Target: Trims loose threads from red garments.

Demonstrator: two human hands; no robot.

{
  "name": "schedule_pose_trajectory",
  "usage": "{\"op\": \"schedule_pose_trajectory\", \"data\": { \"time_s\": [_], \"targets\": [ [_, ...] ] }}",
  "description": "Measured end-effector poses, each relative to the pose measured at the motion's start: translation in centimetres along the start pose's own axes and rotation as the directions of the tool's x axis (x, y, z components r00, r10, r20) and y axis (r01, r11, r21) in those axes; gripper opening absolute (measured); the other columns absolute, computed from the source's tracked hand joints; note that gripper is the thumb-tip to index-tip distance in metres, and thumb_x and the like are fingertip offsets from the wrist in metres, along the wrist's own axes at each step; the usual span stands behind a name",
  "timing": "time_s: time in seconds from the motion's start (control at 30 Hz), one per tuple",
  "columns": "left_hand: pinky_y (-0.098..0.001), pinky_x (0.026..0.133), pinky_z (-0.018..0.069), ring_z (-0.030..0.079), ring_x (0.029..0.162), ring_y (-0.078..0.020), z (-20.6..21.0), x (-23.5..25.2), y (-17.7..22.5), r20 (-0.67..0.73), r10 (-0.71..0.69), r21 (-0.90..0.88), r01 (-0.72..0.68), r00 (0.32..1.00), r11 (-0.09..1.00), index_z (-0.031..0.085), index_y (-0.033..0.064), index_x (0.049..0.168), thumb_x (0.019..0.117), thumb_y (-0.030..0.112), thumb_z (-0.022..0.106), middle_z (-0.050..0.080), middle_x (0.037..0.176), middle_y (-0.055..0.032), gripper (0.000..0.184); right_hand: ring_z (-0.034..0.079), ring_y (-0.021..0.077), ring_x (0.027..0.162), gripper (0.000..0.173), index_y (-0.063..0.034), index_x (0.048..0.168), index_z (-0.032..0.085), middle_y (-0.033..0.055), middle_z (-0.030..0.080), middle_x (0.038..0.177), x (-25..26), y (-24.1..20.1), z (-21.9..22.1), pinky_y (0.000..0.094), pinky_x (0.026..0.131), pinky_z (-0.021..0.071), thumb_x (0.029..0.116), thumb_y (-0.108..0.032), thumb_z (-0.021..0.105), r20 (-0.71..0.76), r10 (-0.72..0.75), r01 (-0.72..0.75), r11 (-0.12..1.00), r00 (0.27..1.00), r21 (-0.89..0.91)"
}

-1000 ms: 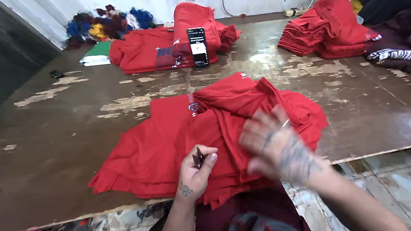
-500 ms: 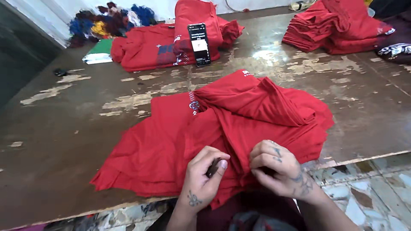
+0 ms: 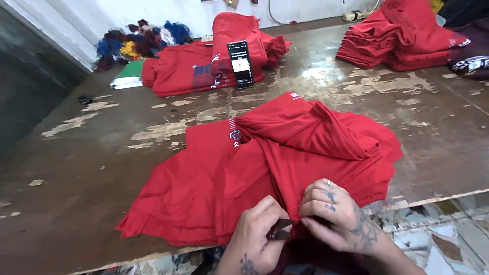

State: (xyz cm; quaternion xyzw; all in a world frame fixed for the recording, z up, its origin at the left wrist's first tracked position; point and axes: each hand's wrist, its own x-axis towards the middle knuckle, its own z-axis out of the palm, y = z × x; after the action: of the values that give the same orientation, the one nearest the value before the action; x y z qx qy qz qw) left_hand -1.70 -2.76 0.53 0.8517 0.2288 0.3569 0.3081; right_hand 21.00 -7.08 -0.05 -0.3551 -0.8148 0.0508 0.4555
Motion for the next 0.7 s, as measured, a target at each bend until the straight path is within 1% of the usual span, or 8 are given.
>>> {"op": "schedule_pose_trajectory", "data": {
  "time_s": [0.1,0.17,0.3,0.4,0.5,0.57,0.67,0.7],
  "targets": [
    [-0.0126,0.06,0.0464,0.055,0.071,-0.0006,0.8,-0.4,0.8,-0.108,0.029,-0.023,-0.031,0.994,0.999,0.066,0.0076,0.082,0.0932,0.022,0.064,0.06,0.081,-0.0004,0.018,0.067,0.0219,0.09,0.027,-0.0131,0.107,0.075,0.0058,0.07,0.085,0.2,-0.6,0.2,0.0379,0.085,0.0518,0.103,-0.031,0.056,-0.008,0.033,-0.033,0.998,0.999,-0.049],
    [-0.0119,0.059,0.046,0.055,0.069,-0.0006,1.6,-0.8,1.2,-0.14,0.087,0.004,-0.088,0.986,0.996,0.064,0.0095,0.083,0.093,0.023,0.065,0.059,0.08,0.0005,0.017,0.067,0.0236,0.087,0.022,-0.0153,0.106,0.078,0.0054,0.069,0.082,0.1,-1.3,0.7,0.041,0.085,0.0513,0.1003,-0.027,0.061,-0.017,0.026,-0.027,0.994,1.0,-0.105],
    [-0.0133,0.058,0.0479,0.057,0.068,-0.0013,1.5,-1.4,1.2,-0.007,0.16,-0.018,-0.16,0.987,0.987,0.067,0.0113,0.084,0.0916,0.023,0.07,0.06,0.077,0.0024,0.014,0.068,0.0195,0.099,0.014,-0.0157,0.106,0.072,0.0021,0.07,0.09,-1.8,-2.2,1.8,0.0415,0.095,0.0527,0.0979,-0.019,0.061,-0.141,-0.038,0.014,0.986,0.989,-0.168],
    [-0.0192,0.056,0.0514,0.061,0.067,-0.0034,-0.1,-1.2,1.4,0.139,0.061,0.096,-0.075,0.988,0.993,0.067,0.0142,0.102,0.0939,0.034,0.067,0.067,0.083,0.0027,0.021,0.068,0.0199,0.108,0.009,-0.0125,0.105,0.068,0.0018,0.069,0.09,-3.4,-2.4,2.3,0.0444,0.107,0.0505,0.099,-0.014,0.061,-0.227,-0.081,0.045,0.986,0.971,-0.158],
    [-0.0341,0.061,0.0537,0.066,0.076,-0.0162,-2.2,0.1,1.9,0.113,-0.036,0.284,0.002,0.993,0.959,0.068,0.012,0.123,0.0987,0.036,0.056,0.068,0.092,-0.0052,0.036,0.067,0.0216,0.109,0.01,-0.0118,0.105,0.067,0.002,0.065,0.083,-4.4,-2.6,2.5,0.0485,0.113,0.0449,0.0982,-0.012,0.06,-0.241,-0.081,0.051,0.991,0.967,-0.125],
    [-0.0358,0.064,0.0542,0.066,0.078,-0.0193,-3.1,0.3,1.5,0.123,-0.006,0.35,-0.038,0.992,0.936,0.072,0.0133,0.122,0.0992,0.03,0.053,0.068,0.091,-0.0064,0.034,0.068,0.0214,0.105,0.008,-0.0111,0.102,0.066,0.0021,0.063,0.078,-4.2,-2.7,2.4,0.0478,0.113,0.0453,0.0987,-0.012,0.059,-0.25,-0.075,0.048,0.992,0.965,-0.113],
    [-0.0383,0.068,0.0558,0.069,0.081,-0.0229,-3.4,0.1,1.3,0.199,0.036,0.388,-0.112,0.979,0.915,0.074,0.015,0.12,0.0976,0.024,0.054,0.07,0.092,-0.007,0.031,0.073,0.0227,0.084,0.012,-0.0069,0.09,0.072,0.0035,0.063,0.063,-1.5,-3.2,1.7,0.0435,0.099,0.055,0.0969,-0.009,0.062,-0.281,-0.055,0.028,0.995,0.958,-0.1],
    [-0.0382,0.067,0.0555,0.069,0.081,-0.0227,-3.2,0.1,1.1,0.207,0.043,0.393,-0.123,0.977,0.911,0.073,0.0158,0.121,0.0981,0.023,0.053,0.071,0.092,-0.0066,0.032,0.073,0.0218,0.086,0.01,-0.0074,0.091,0.072,0.0028,0.062,0.064,-1.8,-3.1,1.8,0.0431,0.101,0.054,0.0958,-0.008,0.063,-0.289,-0.06,0.031,0.994,0.955,-0.104]
  ]
}}
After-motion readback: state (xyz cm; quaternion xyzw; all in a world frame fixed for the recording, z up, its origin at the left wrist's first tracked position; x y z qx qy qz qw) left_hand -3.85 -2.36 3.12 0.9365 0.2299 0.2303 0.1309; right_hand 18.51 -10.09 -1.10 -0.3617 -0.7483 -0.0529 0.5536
